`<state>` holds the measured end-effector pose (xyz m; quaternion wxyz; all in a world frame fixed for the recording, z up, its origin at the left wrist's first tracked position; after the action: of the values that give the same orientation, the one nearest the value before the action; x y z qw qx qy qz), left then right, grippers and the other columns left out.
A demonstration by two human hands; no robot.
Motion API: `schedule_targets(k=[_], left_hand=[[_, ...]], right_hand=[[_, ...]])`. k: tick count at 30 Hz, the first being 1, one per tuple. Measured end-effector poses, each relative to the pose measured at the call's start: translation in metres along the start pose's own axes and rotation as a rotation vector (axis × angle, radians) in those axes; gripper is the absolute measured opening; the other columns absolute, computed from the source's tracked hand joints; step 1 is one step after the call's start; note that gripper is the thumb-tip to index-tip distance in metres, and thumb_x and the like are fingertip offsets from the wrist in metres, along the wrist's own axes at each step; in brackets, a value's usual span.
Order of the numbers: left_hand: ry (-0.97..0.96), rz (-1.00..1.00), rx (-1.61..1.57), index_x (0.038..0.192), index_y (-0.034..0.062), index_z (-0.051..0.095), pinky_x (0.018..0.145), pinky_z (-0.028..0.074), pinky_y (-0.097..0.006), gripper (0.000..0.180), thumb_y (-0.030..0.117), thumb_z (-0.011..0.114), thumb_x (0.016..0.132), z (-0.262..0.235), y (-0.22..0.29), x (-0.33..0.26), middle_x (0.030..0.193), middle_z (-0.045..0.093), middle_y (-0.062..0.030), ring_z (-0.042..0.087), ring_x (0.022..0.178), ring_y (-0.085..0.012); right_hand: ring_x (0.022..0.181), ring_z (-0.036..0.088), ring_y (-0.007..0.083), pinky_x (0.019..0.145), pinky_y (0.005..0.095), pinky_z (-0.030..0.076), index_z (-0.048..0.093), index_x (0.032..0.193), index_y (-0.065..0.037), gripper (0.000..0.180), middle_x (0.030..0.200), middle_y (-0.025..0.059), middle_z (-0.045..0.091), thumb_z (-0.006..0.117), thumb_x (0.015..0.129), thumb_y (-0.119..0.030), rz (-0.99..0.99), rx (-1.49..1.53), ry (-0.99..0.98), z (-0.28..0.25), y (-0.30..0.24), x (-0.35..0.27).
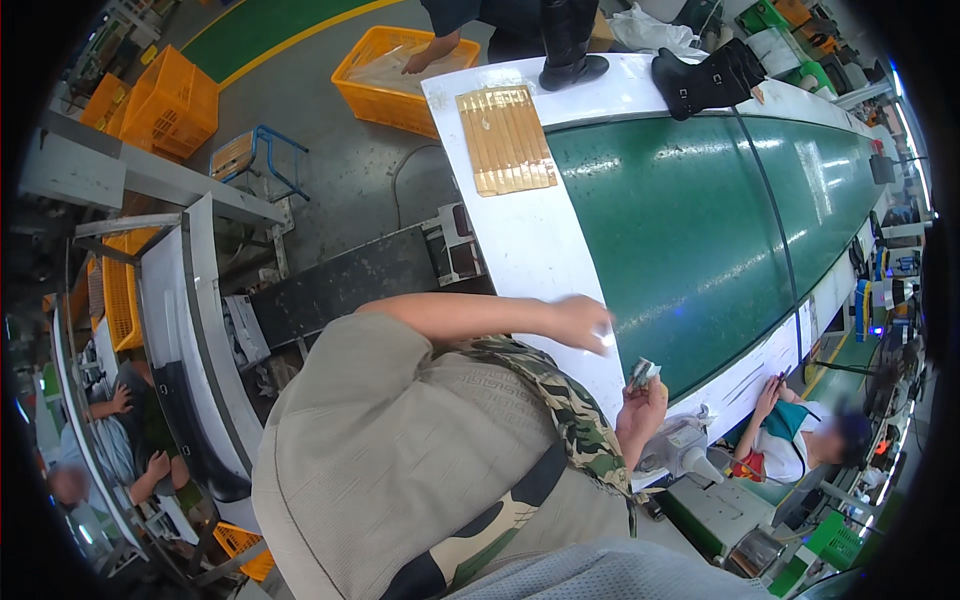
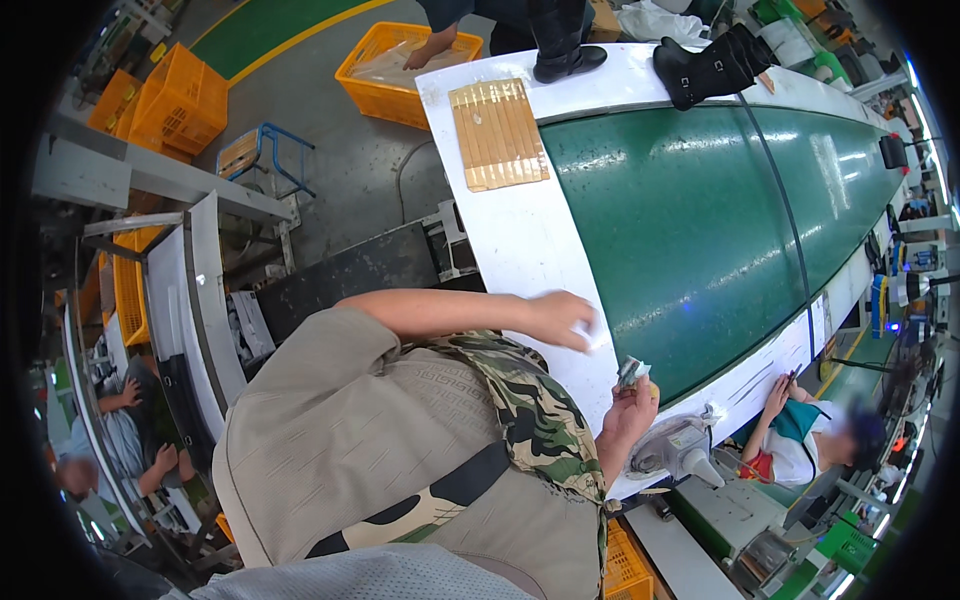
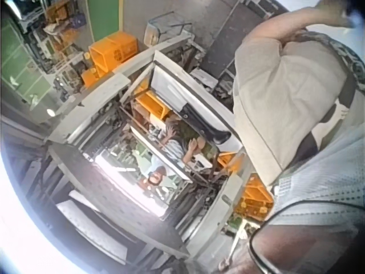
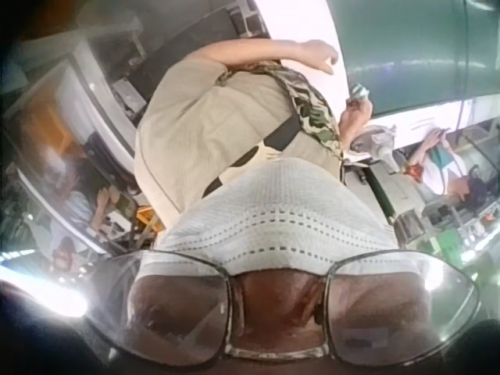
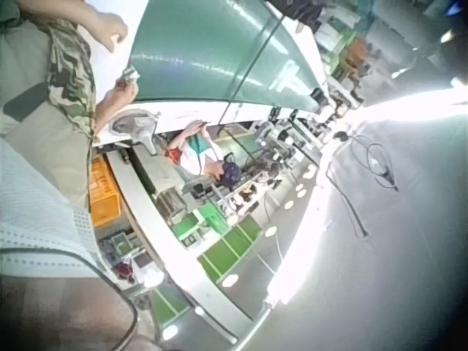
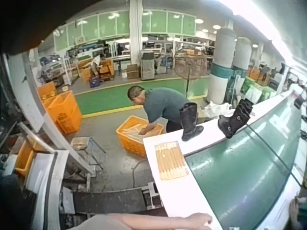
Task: The person cleans the interior of black boots using a small brush. They pick up a boot from a green conveyor belt, dip the brush into a container of white powder, and scrub the inside of the boot. The person repeats this process for multiple boots, placing the cleaned items back onto the line.
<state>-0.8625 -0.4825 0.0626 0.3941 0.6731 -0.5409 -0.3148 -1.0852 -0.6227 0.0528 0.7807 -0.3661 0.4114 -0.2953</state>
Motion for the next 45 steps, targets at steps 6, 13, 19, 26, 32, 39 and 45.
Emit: schedule_targets(k=[6,13,19,26,32,39,45], left_hand=[[-0.036,-0.275,0.412,0.102,0.0024,0.067,0.101,0.044,-0.043,0.042,0.031,0.076,0.073,0.032,-0.109,-0.106,0.119,0.061,-0.0175,0.053,0.120,-0.0359],[-0.222,-0.275,0.518,0.108,-0.0034,0.066,0.109,0.038,-0.045,0.047,0.027,0.076,0.073,0.033,-0.099,-0.099,0.131,0.054,-0.0197,0.044,0.130,-0.0379],[-0.261,-0.296,0.556,0.105,-0.0036,0.066,0.101,0.045,-0.045,0.045,0.027,0.077,0.073,0.032,-0.093,-0.091,0.118,0.059,-0.0177,0.050,0.121,-0.0368],[-0.246,-0.286,0.576,0.101,-0.0028,0.065,0.097,0.048,-0.045,0.041,0.025,0.077,0.073,0.036,-0.097,-0.088,0.113,0.059,-0.0161,0.053,0.116,-0.0353],[-0.250,-0.286,0.580,0.100,-0.0026,0.065,0.098,0.047,-0.045,0.038,0.024,0.076,0.074,0.036,-0.097,-0.088,0.114,0.059,-0.0163,0.052,0.117,-0.0359],[-0.279,-0.301,0.596,0.104,-0.0032,0.065,0.098,0.047,-0.046,0.041,0.025,0.075,0.075,0.037,-0.097,-0.085,0.115,0.059,-0.0178,0.052,0.118,-0.0369],[-0.312,-0.317,0.596,0.103,-0.0022,0.065,0.096,0.048,-0.047,0.040,0.026,0.073,0.076,0.036,-0.095,-0.081,0.115,0.059,-0.0193,0.052,0.115,-0.0374]], right_hand=[[0.070,0.063,0.0177,0.057,0.0306,0.048,0.058,0.093,-0.006,0.012,0.087,0.0089,0.068,0.064,0.095,-0.015,0.007,0.010,0.032,0.006,-0.006,0.002],[0.072,0.062,0.0179,0.060,0.0309,0.049,0.059,0.098,-0.005,0.014,0.089,0.0081,0.067,0.062,0.096,-0.018,0.030,-0.037,-0.039,-0.004,-0.002,0.012],[0.071,0.063,0.0178,0.060,0.0314,0.049,0.057,0.095,-0.005,0.012,0.087,0.0086,0.067,0.064,0.095,-0.014,0.012,-0.009,-0.024,-0.003,-0.013,0.010],[0.073,0.063,0.0184,0.060,0.0317,0.050,0.057,0.095,-0.005,0.011,0.088,0.0089,0.067,0.063,0.095,-0.014,0.003,0.018,-0.032,-0.009,-0.009,0.000],[0.071,0.064,0.0189,0.058,0.0318,0.049,0.057,0.094,-0.005,0.010,0.088,0.0093,0.068,0.063,0.095,-0.013,-0.007,0.048,-0.019,-0.011,-0.006,0.000],[0.071,0.064,0.0191,0.057,0.0317,0.050,0.057,0.094,-0.005,0.010,0.088,0.0102,0.069,0.062,0.095,-0.013,-0.017,0.049,0.020,-0.016,-0.005,-0.004],[0.069,0.061,0.0162,0.058,0.0303,0.049,0.058,0.094,-0.007,0.011,0.085,0.0059,0.066,0.061,0.097,-0.017,-0.048,0.035,-0.005,-0.015,-0.004,-0.010]])
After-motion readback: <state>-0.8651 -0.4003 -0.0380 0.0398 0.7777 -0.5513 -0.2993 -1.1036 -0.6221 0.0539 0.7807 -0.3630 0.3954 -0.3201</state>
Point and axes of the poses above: each hand's wrist, its own x-axis towards the middle knuckle, its own z-axis out of the palm, y = z × x, the point moved 2 cm from there along x, towards the middle knuckle
